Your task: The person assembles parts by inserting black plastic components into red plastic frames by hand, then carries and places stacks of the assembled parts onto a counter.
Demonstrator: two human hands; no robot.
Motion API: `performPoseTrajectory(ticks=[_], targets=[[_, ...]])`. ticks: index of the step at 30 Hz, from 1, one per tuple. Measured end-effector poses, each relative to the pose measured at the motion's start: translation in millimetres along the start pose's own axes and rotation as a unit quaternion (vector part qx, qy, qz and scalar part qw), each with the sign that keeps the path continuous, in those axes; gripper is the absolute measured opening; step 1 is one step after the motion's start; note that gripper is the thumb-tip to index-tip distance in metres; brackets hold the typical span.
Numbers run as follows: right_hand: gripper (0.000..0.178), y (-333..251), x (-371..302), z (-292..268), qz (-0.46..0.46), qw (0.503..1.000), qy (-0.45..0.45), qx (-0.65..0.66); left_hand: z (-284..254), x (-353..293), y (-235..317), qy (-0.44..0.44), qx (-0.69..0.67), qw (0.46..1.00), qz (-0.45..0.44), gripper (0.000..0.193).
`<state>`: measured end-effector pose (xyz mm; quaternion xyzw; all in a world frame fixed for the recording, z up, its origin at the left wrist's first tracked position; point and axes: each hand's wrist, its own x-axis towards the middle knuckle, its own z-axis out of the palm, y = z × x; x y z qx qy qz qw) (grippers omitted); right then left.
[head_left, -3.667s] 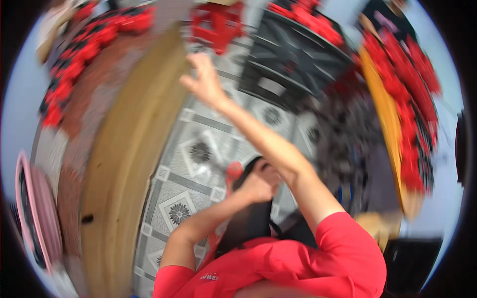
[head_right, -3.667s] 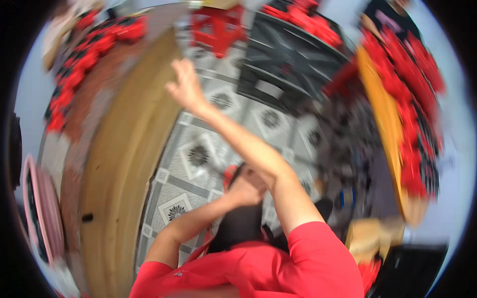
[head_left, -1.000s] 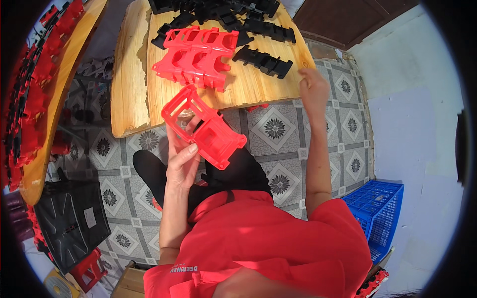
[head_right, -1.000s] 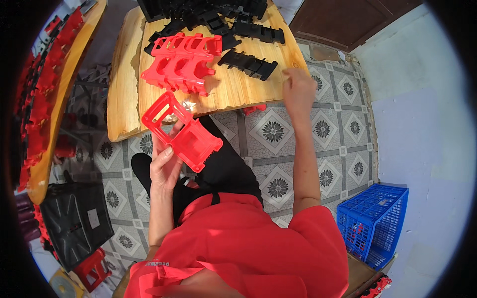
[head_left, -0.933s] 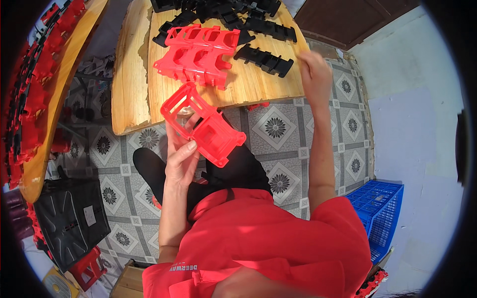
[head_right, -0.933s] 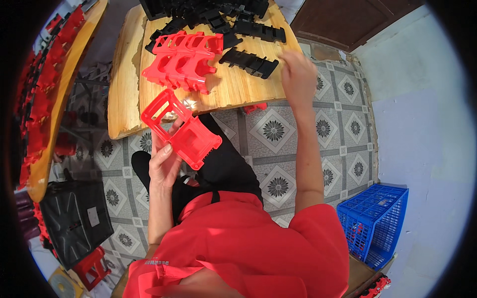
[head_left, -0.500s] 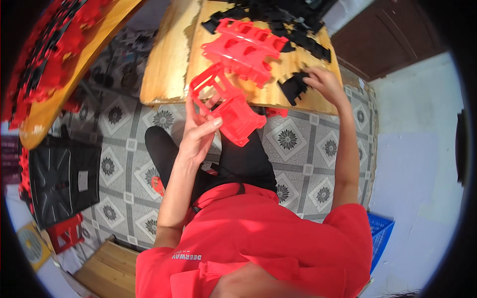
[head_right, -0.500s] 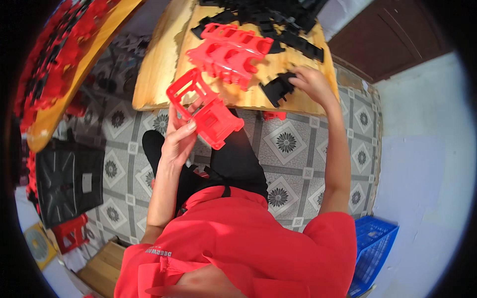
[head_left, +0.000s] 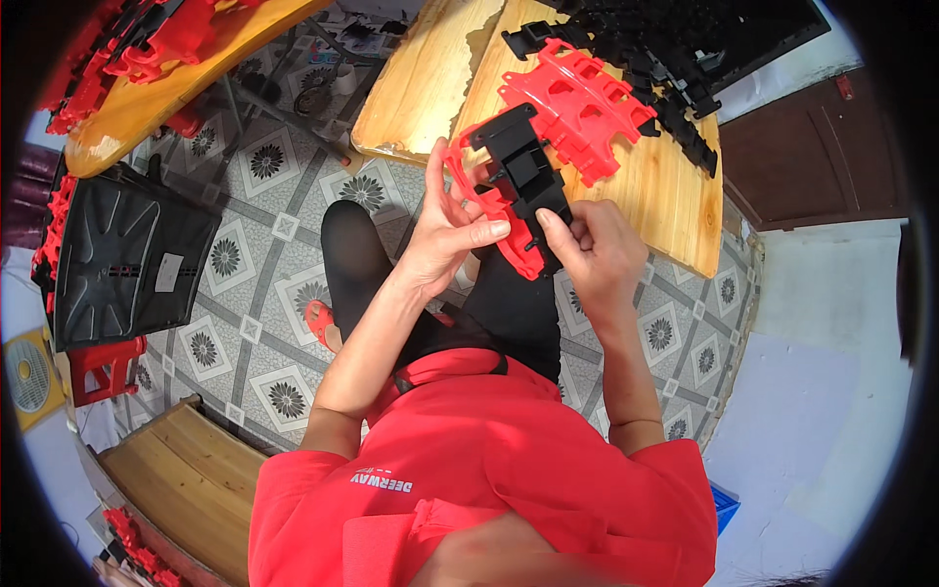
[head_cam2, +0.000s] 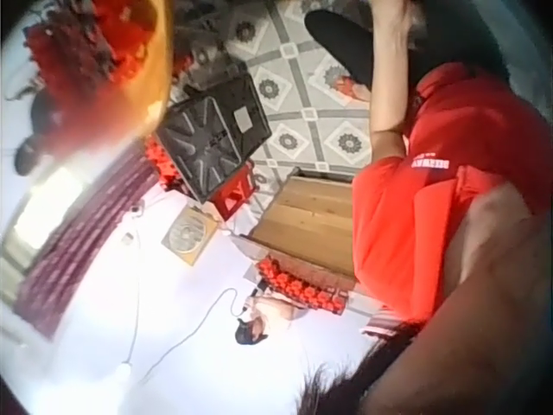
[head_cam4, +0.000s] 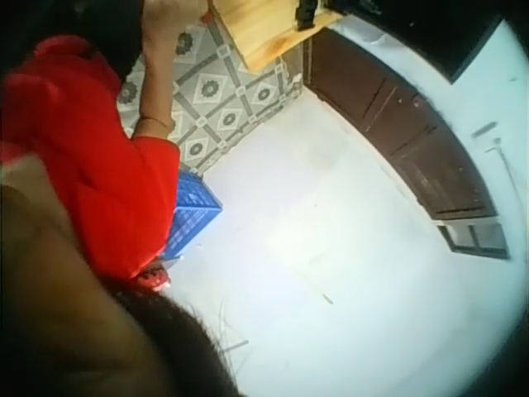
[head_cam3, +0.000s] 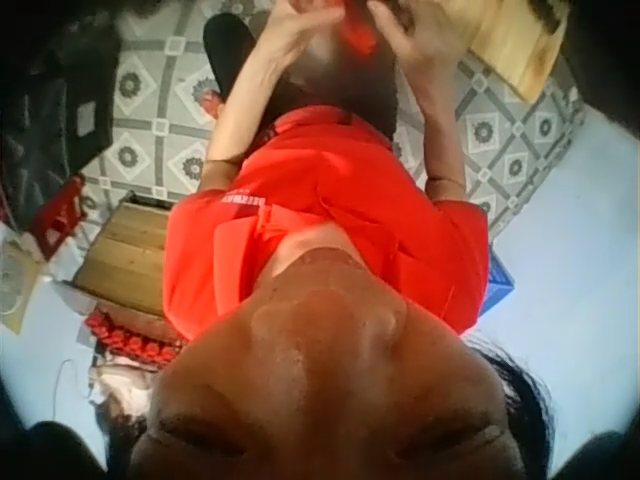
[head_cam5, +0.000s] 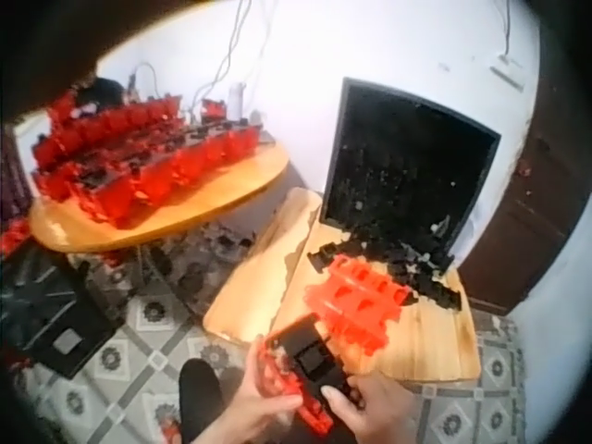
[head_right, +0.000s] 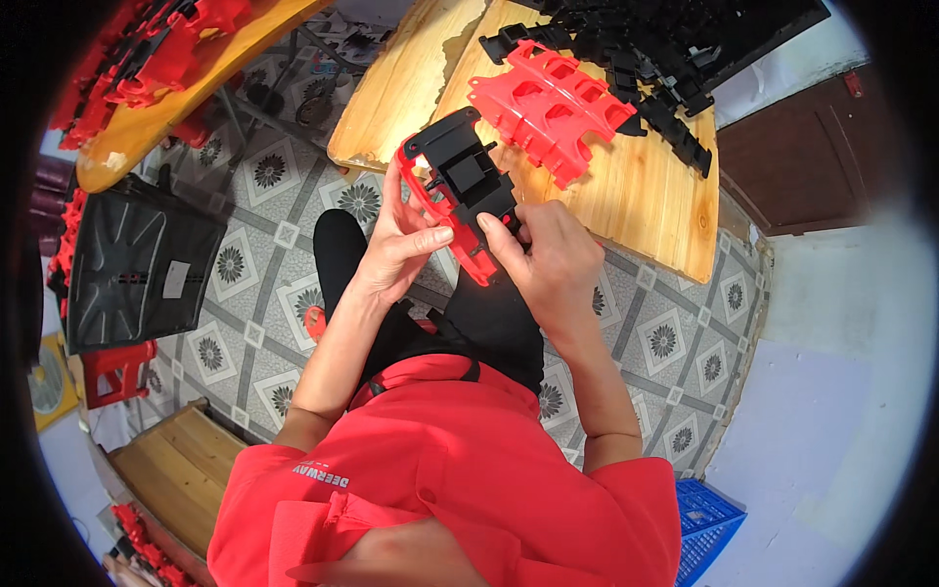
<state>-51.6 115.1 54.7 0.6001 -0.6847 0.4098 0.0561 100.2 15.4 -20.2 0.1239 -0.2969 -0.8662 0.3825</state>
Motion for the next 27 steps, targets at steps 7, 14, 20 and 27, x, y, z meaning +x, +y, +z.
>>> performPoseTrajectory(ticks=[7,14,20,27], targets=[[0.029,-4.4,-1.7,9.3,-0.052,0.998,-0.003,-0.042,6.2,-3.9,4.9,0.017,0.000,1.000,0.026,0.112],[0.036,12.7,10.8,12.8,-0.034,0.998,0.023,0.037,13.4,0.3,2.1,0.044,0.061,0.996,0.047,0.117],[0.046,42.0,3.6,50.3,0.137,0.927,-0.122,0.327,23.6,4.2,-16.5,0.097,0.223,0.961,0.129,0.075],[0.065,39.5,15.3,40.2,0.061,0.957,-0.103,0.265,3.9,71.6,30.8,0.250,0.239,0.909,0.232,0.056]])
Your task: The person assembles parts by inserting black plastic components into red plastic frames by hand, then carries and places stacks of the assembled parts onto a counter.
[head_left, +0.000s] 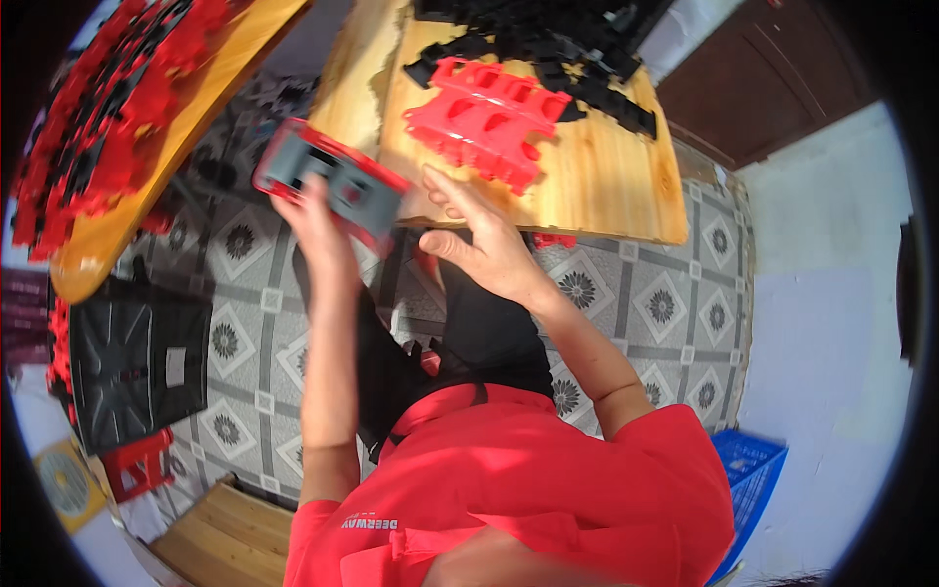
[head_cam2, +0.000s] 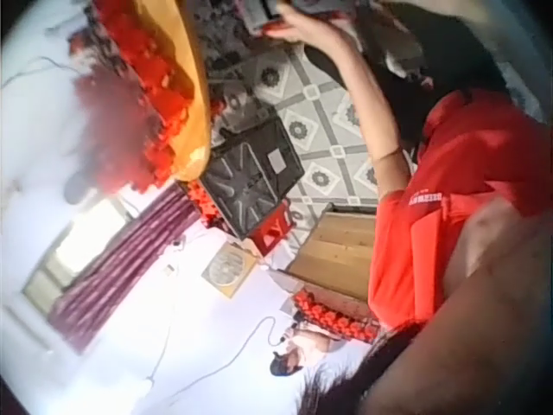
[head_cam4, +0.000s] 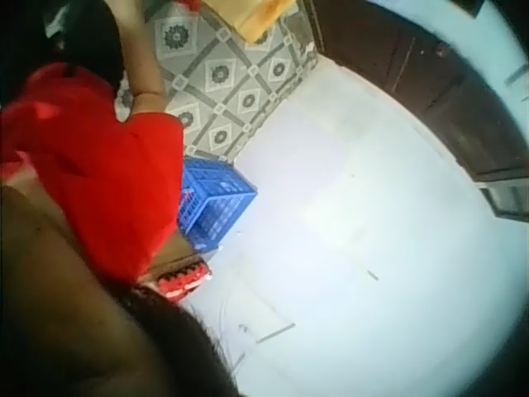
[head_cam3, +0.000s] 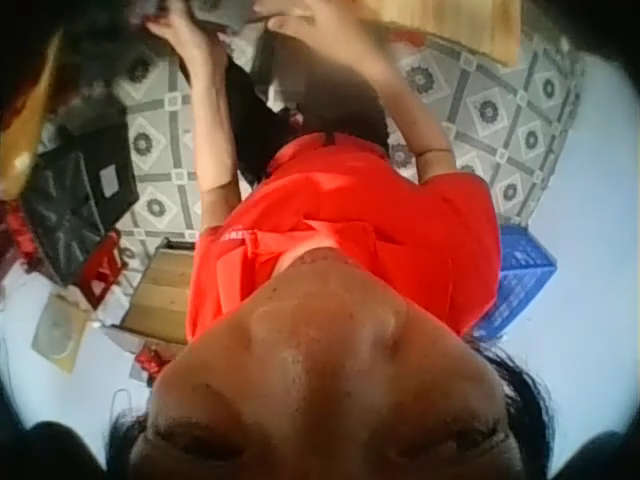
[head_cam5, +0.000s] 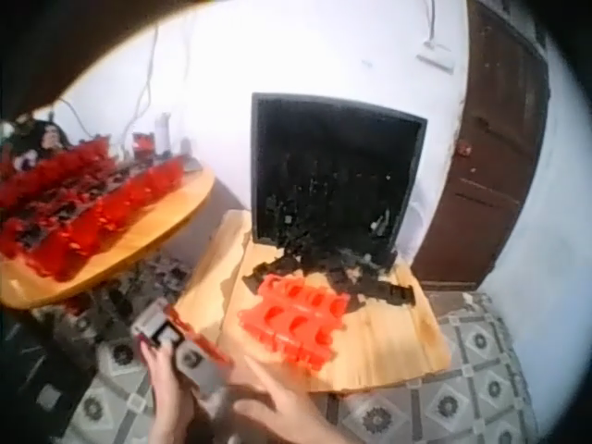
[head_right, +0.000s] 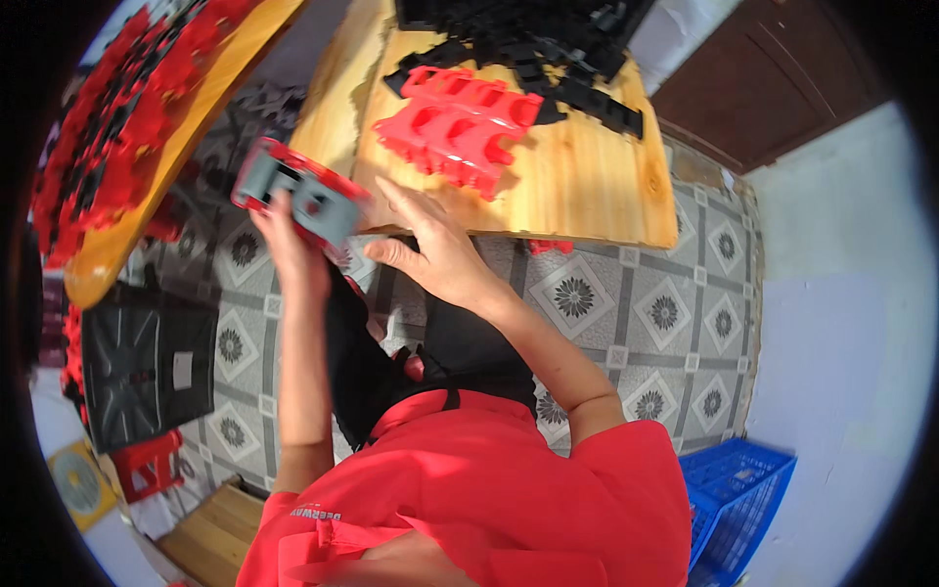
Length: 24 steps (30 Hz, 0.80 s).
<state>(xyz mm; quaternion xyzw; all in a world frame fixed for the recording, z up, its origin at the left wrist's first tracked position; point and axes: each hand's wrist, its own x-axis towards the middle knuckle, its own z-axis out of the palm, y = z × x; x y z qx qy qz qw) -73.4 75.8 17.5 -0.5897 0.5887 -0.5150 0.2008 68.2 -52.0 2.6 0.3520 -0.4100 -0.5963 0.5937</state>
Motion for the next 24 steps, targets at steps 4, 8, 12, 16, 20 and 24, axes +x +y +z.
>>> performPoseTrajectory(ticks=[4,8,12,16,20,24], targets=[[0.041,24.5,3.7,-42.4,0.057,0.976,0.206,-0.036,15.0,153.2,-35.0,0.110,0.032,0.993,-0.001,0.066],[0.030,112.1,12.7,-132.5,0.001,0.861,0.378,-0.339,95.8,193.2,-46.1,0.235,0.287,0.909,-0.190,0.088],[0.026,124.6,47.2,-180.2,0.037,0.903,0.366,-0.223,122.8,218.6,-57.0,0.226,0.346,0.886,-0.211,0.093],[0.027,95.0,81.0,-143.4,0.029,0.951,0.259,-0.166,117.3,219.2,-57.2,0.229,0.380,0.879,-0.175,0.116],[0.029,82.3,74.2,-123.1,0.197,0.947,0.072,-0.245,120.1,114.7,-56.4,-0.116,0.337,0.862,0.360,0.070],[0.022,90.3,47.9,-120.8,0.239,0.944,0.107,0.202,120.3,31.3,-47.9,-0.347,0.526,0.684,0.367,0.035]])
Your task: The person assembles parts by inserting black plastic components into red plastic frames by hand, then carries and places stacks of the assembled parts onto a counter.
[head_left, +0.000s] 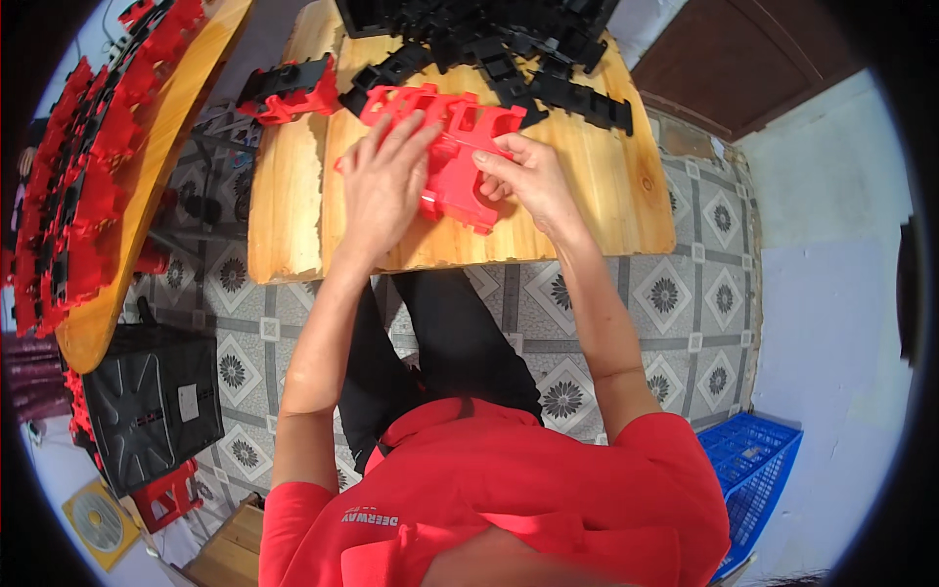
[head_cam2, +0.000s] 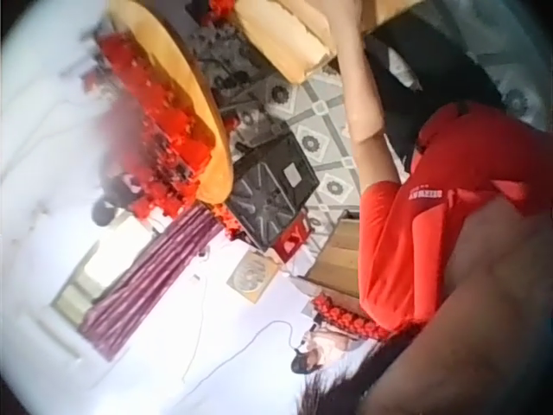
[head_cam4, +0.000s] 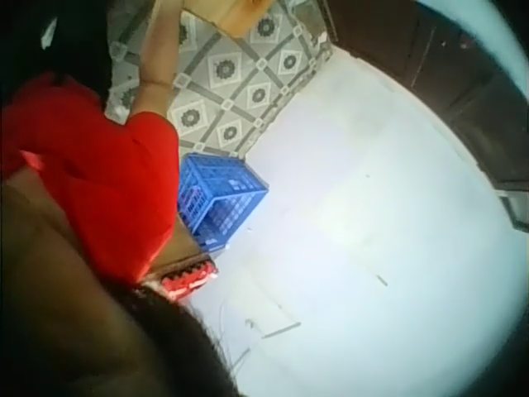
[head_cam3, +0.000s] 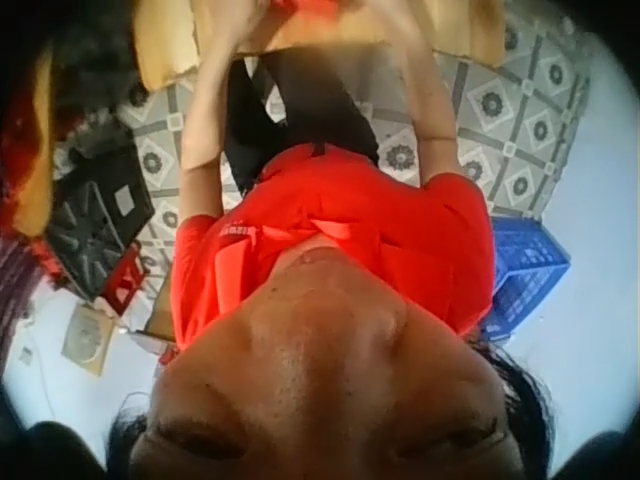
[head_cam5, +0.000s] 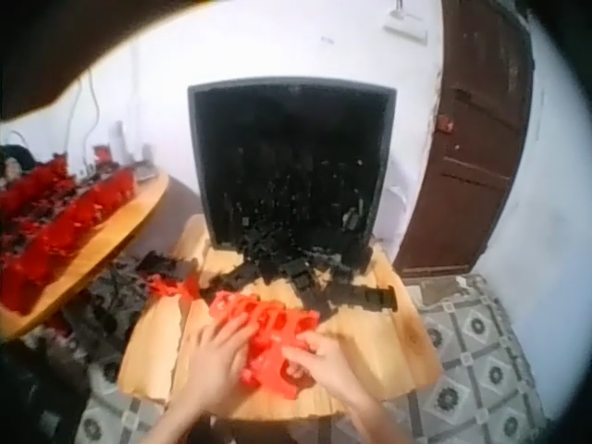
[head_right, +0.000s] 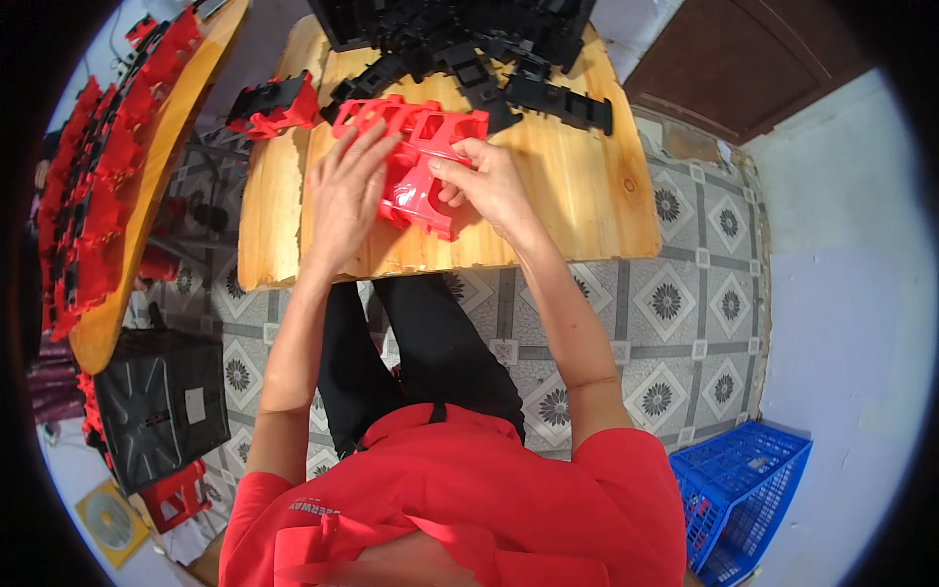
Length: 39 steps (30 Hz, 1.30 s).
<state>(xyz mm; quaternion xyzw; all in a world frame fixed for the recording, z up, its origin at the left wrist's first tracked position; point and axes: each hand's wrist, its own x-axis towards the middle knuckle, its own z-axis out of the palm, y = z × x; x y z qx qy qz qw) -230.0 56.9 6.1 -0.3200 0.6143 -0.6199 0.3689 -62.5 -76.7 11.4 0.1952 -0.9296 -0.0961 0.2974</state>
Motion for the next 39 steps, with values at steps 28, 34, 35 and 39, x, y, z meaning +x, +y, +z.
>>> performPoseTrajectory(ticks=[28,34,35,39], targets=[[0.025,-86.5,-89.2,-27.1,-0.347,0.884,-0.081,-0.301,-35.2,-78.1,49.8,0.017,-0.878,0.341,-0.335,0.048],[0.033,-91.9,-120.3,34.6,-0.401,0.799,-0.130,-0.429,-31.6,-87.6,40.8,0.045,-0.871,0.351,-0.341,0.045],[0.033,-91.1,-120.3,40.2,-0.403,0.798,-0.134,-0.428,-33.0,-88.7,41.2,0.047,-0.870,0.358,-0.337,0.046],[0.035,-88.6,-121.3,58.4,-0.412,0.773,-0.128,-0.466,-53.3,-89.4,49.6,0.049,-0.868,0.374,-0.323,0.046]])
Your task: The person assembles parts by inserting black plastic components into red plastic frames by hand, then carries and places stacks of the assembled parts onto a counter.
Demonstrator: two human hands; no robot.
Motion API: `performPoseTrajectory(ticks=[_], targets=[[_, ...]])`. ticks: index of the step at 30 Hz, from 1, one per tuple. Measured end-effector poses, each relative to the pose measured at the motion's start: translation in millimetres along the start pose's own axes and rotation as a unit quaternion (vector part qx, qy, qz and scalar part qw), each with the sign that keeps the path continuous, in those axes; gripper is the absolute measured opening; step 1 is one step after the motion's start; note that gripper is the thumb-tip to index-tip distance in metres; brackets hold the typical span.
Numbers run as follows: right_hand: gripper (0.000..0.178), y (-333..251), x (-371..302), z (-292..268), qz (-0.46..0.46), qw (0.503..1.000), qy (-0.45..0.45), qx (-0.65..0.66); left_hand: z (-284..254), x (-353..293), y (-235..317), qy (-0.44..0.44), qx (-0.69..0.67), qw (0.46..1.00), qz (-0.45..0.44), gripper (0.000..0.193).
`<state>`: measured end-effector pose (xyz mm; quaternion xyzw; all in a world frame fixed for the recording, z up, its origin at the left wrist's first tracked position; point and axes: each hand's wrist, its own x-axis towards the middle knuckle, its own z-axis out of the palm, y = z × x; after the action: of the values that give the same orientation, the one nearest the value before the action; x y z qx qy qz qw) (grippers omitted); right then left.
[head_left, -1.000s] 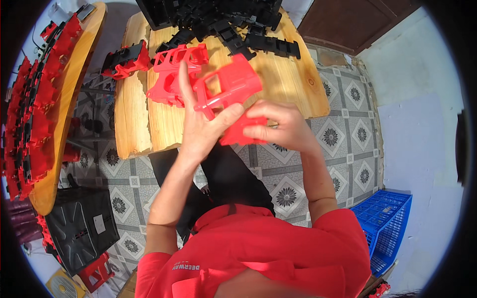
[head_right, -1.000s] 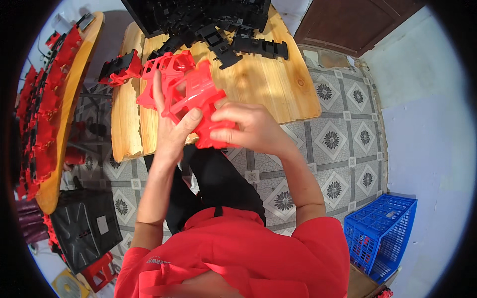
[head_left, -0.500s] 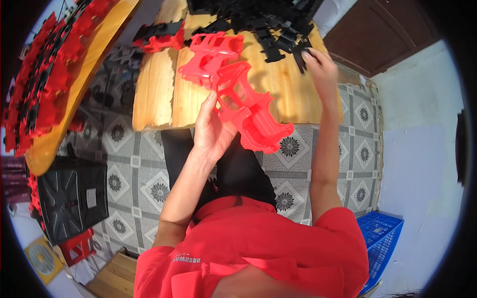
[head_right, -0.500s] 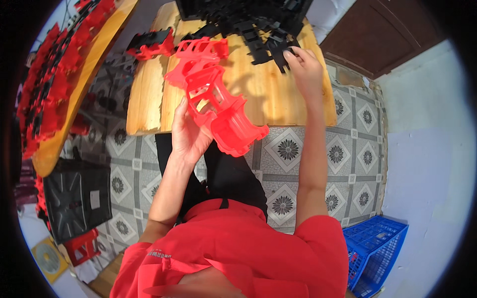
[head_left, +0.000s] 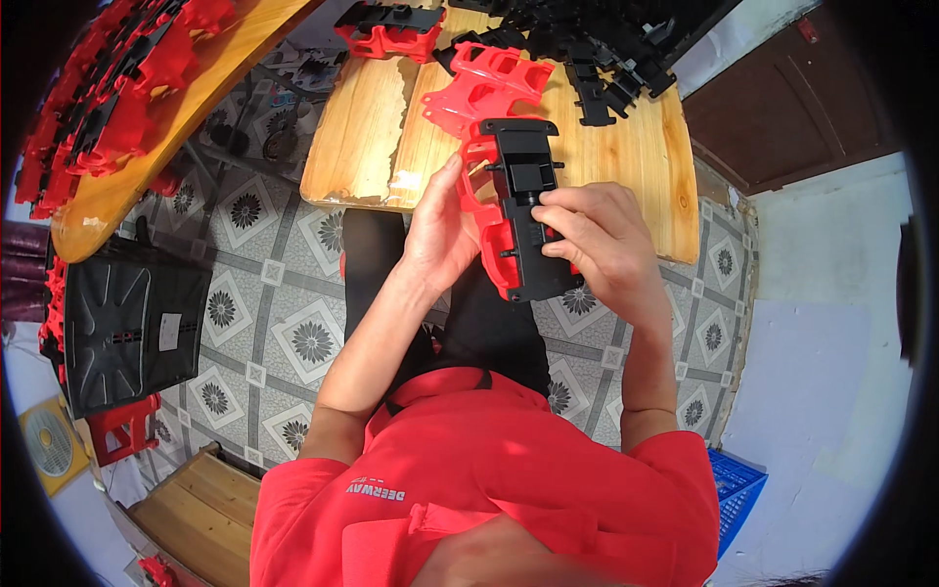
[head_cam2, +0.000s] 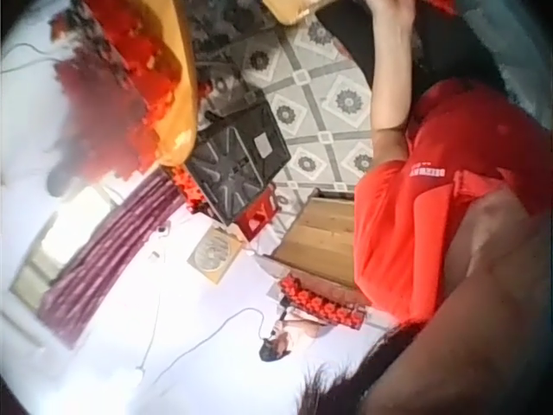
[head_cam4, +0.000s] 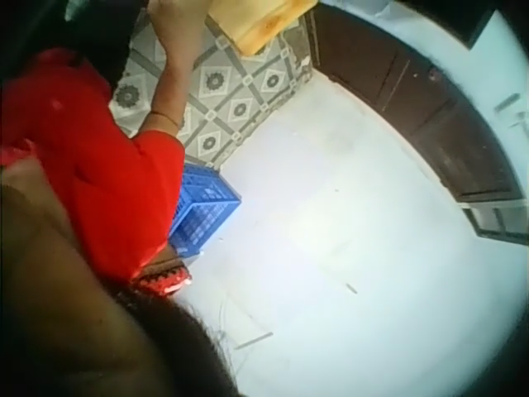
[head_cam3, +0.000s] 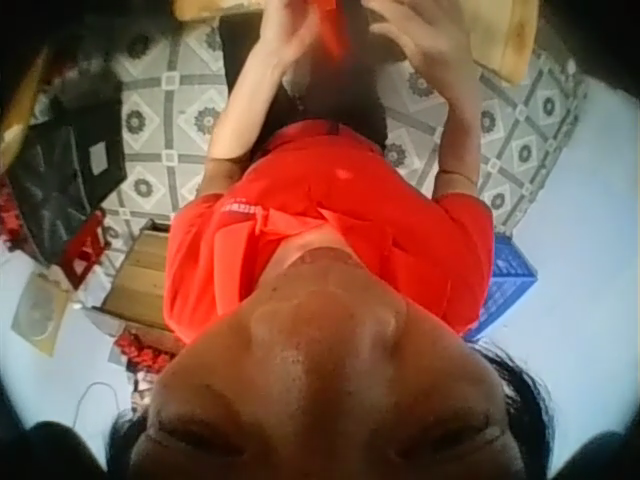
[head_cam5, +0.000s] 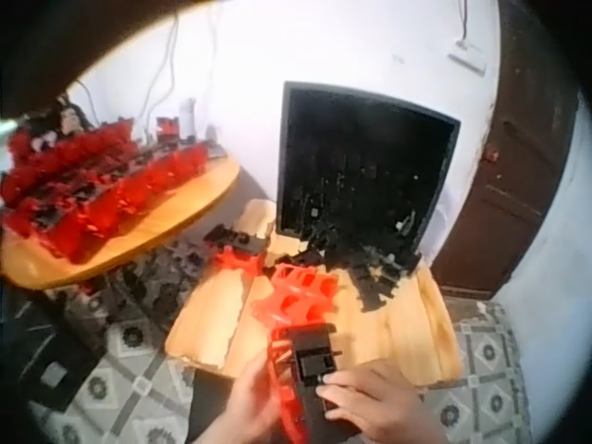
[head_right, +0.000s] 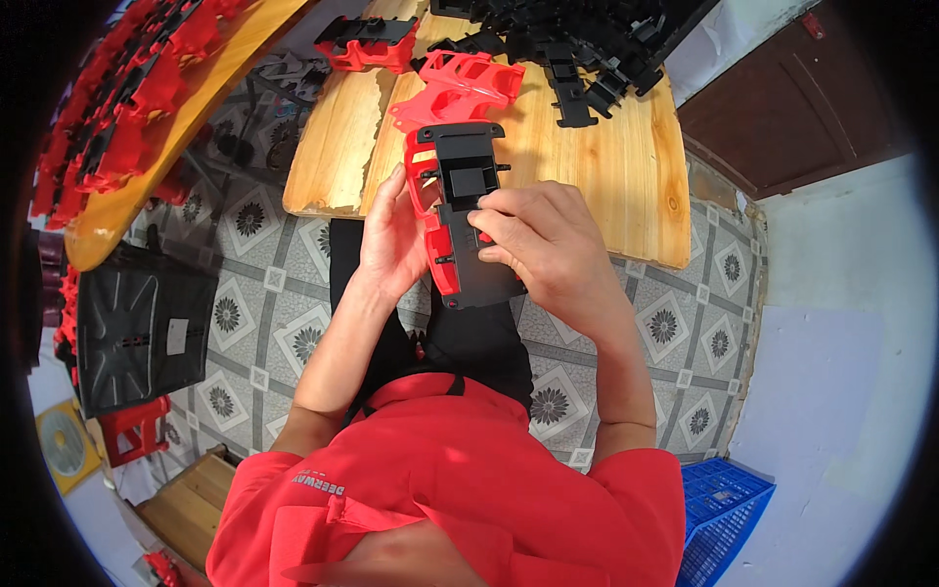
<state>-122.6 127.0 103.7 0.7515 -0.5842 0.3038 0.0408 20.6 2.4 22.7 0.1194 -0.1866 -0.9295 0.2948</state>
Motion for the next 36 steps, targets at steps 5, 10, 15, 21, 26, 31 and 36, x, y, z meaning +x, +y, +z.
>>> performPoseTrajectory(ticks=[5,10,15,21,26,31,36], targets=[[0.038,-12.2,7.2,11.4,-0.022,1.000,0.003,-0.015,-21.9,0.3,2.2,-0.002,0.007,1.000,0.016,0.049],[0.037,-12.9,9.9,30.3,-0.063,0.998,-0.003,-0.028,-25.4,-7.4,0.9,0.062,0.083,0.994,0.039,0.060],[0.035,-22.2,15.4,38.8,-0.083,0.996,0.009,-0.041,-16.2,-16.6,8.2,0.105,0.127,0.981,0.106,0.054],[0.034,-25.3,18.1,45.4,-0.093,0.994,0.013,-0.050,-18.9,-22.8,14.7,0.108,0.142,0.980,0.093,0.046],[0.035,-27.4,17.6,49.4,-0.088,0.995,0.011,-0.051,-23.2,-18.9,13.1,0.097,0.178,0.972,0.119,0.043],[0.034,-29.7,15.3,50.4,-0.076,0.996,0.004,-0.055,-21.8,-18.6,12.5,0.083,0.189,0.966,0.153,0.045],[0.032,-27.0,11.8,55.1,-0.061,0.996,-0.014,-0.061,-24.8,-23.2,12.6,0.054,0.136,0.981,0.129,0.046]])
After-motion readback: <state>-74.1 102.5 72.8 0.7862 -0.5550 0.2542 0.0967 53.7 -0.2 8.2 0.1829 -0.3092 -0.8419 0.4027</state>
